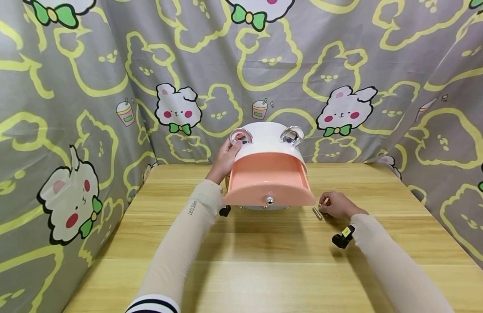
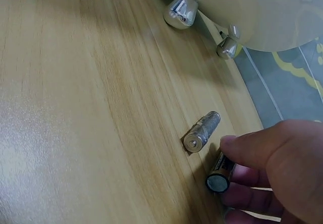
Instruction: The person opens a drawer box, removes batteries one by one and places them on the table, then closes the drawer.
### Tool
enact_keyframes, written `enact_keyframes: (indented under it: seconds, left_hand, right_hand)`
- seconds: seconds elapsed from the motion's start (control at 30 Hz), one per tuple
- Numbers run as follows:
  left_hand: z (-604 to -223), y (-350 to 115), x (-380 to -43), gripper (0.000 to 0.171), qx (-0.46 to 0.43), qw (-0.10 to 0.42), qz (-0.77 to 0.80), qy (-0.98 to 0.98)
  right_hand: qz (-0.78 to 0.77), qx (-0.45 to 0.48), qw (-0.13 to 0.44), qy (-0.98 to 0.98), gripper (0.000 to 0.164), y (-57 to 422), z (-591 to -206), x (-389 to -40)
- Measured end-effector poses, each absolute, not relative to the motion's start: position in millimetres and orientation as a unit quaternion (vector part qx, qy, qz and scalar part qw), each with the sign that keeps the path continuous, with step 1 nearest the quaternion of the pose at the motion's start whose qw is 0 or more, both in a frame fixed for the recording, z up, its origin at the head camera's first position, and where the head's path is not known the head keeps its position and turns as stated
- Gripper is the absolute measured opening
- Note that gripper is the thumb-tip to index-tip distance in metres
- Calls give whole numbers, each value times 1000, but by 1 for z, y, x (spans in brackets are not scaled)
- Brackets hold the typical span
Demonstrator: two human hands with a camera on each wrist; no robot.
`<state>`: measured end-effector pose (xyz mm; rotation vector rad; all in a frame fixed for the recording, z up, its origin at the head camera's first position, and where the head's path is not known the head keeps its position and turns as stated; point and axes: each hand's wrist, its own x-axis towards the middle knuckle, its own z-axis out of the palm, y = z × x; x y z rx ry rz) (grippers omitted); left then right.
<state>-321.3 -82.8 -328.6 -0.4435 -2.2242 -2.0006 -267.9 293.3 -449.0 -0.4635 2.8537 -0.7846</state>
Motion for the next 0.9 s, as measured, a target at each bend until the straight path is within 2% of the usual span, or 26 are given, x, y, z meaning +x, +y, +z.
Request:
enact_keyframes:
  seconds: [0.9]
  left_hand:
    - [-329,-84,-320,39,-149,59,-661,-733]
  right_hand:
    - [-271,-145,73,949,13,296,-442,-262]
